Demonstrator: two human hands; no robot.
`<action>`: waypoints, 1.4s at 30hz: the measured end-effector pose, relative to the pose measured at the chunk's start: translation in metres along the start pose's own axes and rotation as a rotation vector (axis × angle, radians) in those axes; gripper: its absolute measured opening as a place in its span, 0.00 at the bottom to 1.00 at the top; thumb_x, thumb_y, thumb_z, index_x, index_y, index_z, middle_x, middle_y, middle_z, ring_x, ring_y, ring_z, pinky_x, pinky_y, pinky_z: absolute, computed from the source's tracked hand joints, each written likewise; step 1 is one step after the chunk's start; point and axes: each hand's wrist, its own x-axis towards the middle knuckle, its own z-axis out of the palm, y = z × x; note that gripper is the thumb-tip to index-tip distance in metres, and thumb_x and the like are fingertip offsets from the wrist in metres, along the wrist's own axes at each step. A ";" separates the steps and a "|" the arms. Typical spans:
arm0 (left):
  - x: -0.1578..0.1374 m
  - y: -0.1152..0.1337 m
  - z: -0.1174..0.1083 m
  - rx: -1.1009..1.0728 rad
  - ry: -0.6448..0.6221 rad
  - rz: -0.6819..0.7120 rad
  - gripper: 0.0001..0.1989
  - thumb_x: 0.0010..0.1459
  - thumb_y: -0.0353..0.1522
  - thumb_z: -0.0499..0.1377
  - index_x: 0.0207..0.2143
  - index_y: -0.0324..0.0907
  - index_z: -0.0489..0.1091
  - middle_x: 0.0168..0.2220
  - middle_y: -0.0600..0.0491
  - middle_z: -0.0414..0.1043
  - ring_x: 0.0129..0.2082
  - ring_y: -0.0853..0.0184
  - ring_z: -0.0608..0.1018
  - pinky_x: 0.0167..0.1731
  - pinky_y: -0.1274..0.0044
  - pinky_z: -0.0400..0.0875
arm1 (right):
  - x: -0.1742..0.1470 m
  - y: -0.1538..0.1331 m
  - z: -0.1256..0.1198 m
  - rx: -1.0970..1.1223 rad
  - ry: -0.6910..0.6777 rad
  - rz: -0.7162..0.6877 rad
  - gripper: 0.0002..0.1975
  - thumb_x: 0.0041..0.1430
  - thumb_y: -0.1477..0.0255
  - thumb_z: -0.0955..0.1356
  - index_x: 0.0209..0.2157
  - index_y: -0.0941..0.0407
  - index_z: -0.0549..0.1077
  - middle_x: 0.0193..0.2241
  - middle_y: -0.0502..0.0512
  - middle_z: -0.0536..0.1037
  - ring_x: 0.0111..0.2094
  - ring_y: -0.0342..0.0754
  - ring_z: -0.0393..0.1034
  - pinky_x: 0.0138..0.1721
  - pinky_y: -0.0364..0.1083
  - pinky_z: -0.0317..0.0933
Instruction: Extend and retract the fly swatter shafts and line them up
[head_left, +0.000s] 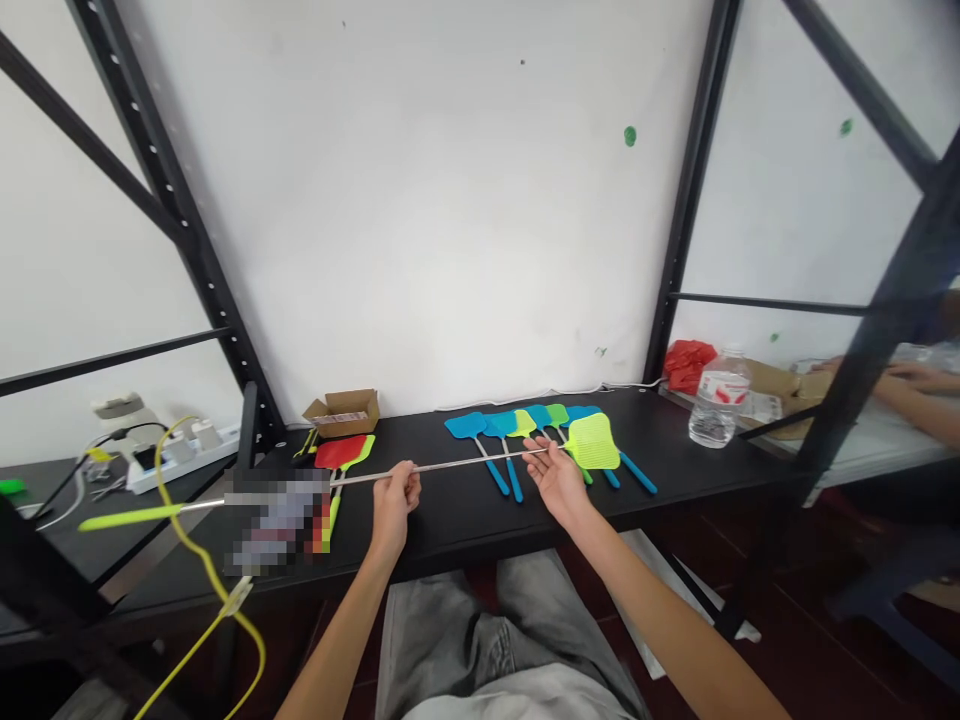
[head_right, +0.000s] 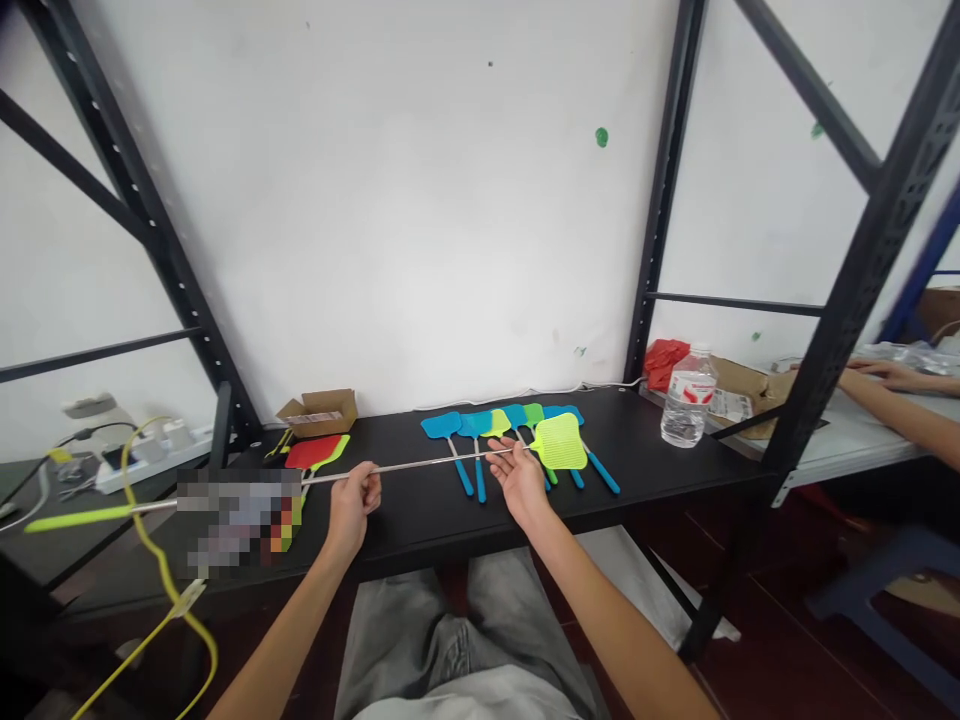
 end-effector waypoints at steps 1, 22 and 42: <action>0.000 -0.001 0.000 0.015 0.008 -0.005 0.18 0.55 0.42 0.60 0.22 0.39 0.64 0.14 0.62 0.51 0.14 0.79 0.52 0.14 0.84 0.44 | 0.001 0.000 -0.001 0.012 0.012 0.005 0.09 0.61 0.64 0.69 0.33 0.53 0.77 0.38 0.56 0.82 0.34 0.48 0.77 0.33 0.44 0.69; -0.005 0.002 0.002 0.056 0.091 0.102 0.19 0.58 0.44 0.58 0.22 0.40 0.61 0.15 0.62 0.51 0.14 0.78 0.53 0.16 0.83 0.45 | -0.005 0.002 0.000 -0.159 -0.096 -0.038 0.14 0.62 0.59 0.67 0.34 0.55 0.76 0.38 0.58 0.82 0.31 0.48 0.77 0.28 0.43 0.68; -0.001 0.003 -0.004 -0.031 0.325 0.144 0.15 0.57 0.43 0.55 0.26 0.43 0.59 0.16 0.63 0.51 0.14 0.77 0.52 0.14 0.82 0.45 | -0.007 0.010 0.006 -0.350 -0.205 -0.068 0.21 0.52 0.52 0.72 0.31 0.58 0.76 0.30 0.63 0.82 0.22 0.45 0.73 0.21 0.42 0.64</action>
